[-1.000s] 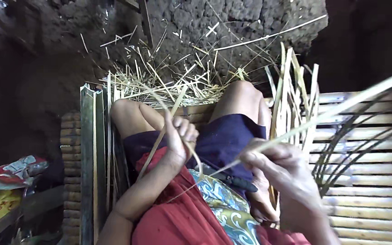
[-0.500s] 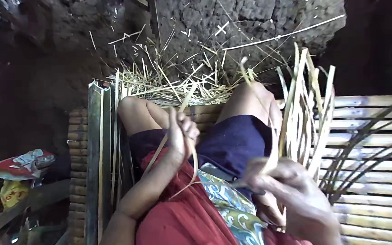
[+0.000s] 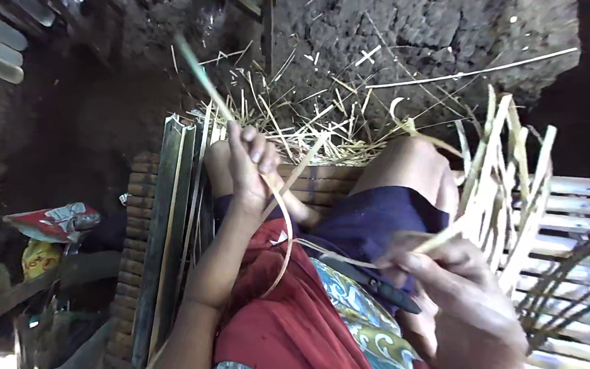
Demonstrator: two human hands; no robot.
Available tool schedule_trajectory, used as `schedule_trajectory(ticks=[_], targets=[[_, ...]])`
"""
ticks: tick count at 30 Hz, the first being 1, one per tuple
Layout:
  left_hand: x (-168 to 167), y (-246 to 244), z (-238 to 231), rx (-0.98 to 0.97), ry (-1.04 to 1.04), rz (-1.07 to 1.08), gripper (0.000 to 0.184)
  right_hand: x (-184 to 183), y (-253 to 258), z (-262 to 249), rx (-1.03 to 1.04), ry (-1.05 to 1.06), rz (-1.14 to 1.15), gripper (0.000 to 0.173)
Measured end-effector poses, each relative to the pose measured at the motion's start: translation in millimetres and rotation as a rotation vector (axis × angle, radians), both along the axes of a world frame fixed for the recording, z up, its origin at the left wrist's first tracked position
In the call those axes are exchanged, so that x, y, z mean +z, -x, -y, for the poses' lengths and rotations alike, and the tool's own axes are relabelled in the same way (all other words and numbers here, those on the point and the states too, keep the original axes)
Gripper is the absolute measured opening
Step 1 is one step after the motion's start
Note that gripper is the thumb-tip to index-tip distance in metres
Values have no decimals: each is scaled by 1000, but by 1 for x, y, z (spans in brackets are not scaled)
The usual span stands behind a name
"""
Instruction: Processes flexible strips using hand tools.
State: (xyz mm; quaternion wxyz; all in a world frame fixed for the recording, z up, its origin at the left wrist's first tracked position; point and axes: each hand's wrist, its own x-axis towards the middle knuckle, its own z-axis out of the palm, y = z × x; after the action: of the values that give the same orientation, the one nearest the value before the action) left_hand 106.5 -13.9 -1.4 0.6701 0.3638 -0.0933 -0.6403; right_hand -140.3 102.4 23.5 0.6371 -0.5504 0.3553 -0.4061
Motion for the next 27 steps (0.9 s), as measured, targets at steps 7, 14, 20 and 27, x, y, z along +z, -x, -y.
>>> schedule_trajectory(ticks=[7,14,20,27], targets=[[-15,-70,-9,142,-27,121,64,-4,40,-26,-75,-56,25,24],[-14,-143,2,326,8,113,60,0,97,-30,-154,-238,-4,22],[31,-144,38,124,252,107,69,-2,1,120,-406,-151,-113,37],[60,-109,58,-35,380,59,59,15,-133,89,381,164,-564,35]])
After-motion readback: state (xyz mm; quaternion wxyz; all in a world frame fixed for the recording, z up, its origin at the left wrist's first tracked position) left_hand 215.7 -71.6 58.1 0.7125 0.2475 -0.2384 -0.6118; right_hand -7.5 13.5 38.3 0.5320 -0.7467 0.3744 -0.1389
